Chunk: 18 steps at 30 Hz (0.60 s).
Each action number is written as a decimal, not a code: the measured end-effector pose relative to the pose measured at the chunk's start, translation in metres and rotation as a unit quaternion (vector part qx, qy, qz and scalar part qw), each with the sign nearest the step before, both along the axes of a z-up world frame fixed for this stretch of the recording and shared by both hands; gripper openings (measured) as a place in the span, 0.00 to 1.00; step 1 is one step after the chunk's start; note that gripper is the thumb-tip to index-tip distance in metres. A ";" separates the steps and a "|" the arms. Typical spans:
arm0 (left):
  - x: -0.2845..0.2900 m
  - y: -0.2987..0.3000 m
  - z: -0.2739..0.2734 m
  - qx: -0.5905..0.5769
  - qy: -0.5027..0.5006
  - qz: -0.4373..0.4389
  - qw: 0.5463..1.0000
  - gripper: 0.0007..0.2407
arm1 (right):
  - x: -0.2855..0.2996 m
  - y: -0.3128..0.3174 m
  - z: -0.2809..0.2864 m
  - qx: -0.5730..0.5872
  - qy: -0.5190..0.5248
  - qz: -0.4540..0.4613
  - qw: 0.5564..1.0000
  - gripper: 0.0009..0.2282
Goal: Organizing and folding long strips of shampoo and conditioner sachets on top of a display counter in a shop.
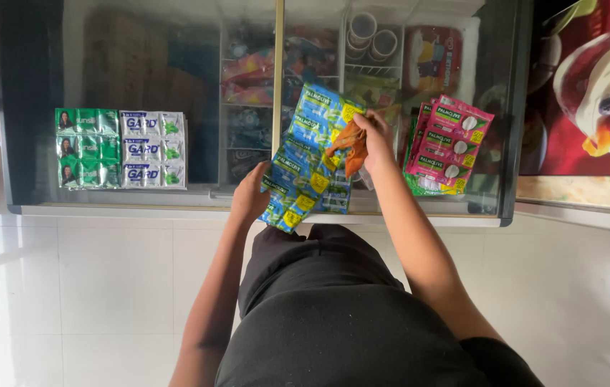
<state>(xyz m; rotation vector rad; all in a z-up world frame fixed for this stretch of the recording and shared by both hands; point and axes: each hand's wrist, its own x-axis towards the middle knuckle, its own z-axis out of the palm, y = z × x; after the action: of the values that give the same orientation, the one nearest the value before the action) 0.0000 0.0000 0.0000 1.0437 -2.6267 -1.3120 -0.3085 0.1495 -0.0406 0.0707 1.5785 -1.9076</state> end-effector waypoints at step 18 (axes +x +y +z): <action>-0.050 0.027 -0.015 0.219 0.180 0.155 0.946 0.25 | 0.026 0.023 0.032 0.223 0.247 0.115 0.936 0.21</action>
<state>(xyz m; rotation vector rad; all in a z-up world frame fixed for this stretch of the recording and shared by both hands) -0.0495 0.0266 -0.0148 1.0734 -1.8654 -1.8372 -0.2820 0.1728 -0.0085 -0.4150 2.2246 -1.4166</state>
